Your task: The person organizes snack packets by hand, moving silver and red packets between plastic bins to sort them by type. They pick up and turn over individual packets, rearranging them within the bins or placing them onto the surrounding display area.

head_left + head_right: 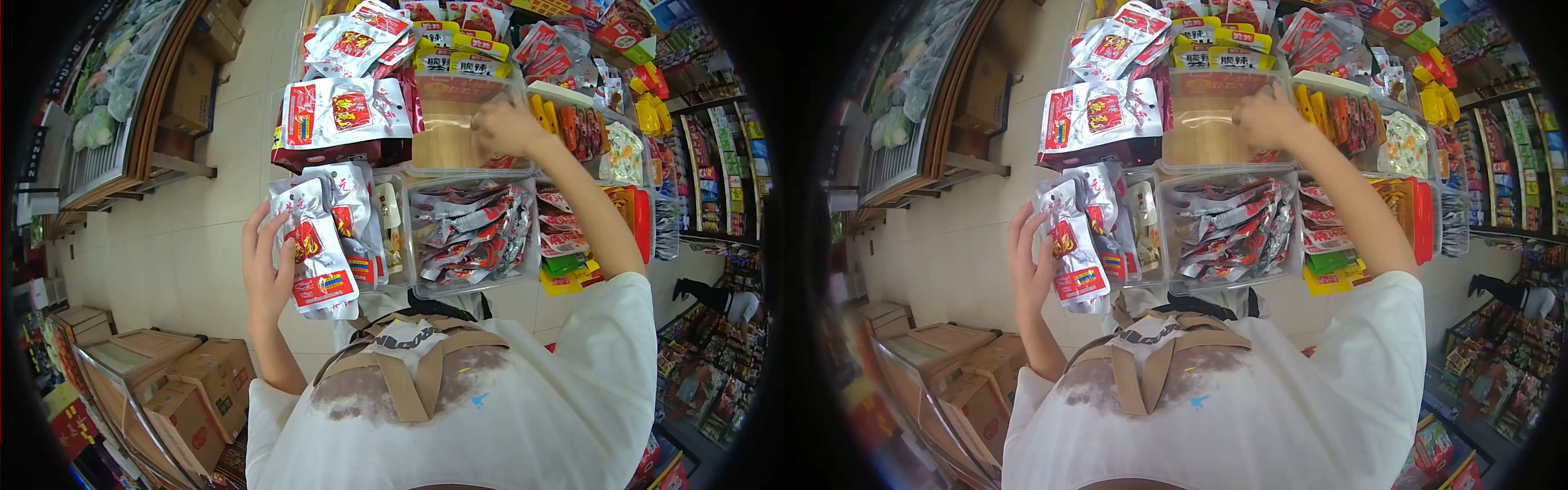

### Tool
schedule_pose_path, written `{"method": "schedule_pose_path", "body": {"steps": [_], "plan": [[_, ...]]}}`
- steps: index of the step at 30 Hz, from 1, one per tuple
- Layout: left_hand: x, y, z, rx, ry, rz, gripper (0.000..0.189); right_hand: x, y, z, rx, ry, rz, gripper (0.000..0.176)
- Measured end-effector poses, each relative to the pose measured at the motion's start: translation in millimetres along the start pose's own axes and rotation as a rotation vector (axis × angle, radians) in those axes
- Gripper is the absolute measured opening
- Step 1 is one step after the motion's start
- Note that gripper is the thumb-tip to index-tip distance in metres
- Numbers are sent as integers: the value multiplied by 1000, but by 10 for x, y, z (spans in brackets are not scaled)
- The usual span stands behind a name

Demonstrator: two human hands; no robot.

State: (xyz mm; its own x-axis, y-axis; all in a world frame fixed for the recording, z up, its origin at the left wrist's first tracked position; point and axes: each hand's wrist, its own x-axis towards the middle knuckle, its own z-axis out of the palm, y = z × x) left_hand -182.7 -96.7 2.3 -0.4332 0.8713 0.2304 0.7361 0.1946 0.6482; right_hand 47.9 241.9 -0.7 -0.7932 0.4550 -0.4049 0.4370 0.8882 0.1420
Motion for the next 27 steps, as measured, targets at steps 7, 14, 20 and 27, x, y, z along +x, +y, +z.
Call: {"method": "schedule_pose_path", "body": {"steps": [7,14,20,27], "plan": [[83,-5,-71,2,14,-10,28,-194,343,-257,694,384,7,24],[415,105,-206,66,41,111,29,-110,48,166,174,209,-62,28],[751,279,-223,77,22,235,29,142,-13,379,-250,-209,92,34],[1359,208,-90,91,36,275,28,155,-94,427,-387,-214,154,40]]}}
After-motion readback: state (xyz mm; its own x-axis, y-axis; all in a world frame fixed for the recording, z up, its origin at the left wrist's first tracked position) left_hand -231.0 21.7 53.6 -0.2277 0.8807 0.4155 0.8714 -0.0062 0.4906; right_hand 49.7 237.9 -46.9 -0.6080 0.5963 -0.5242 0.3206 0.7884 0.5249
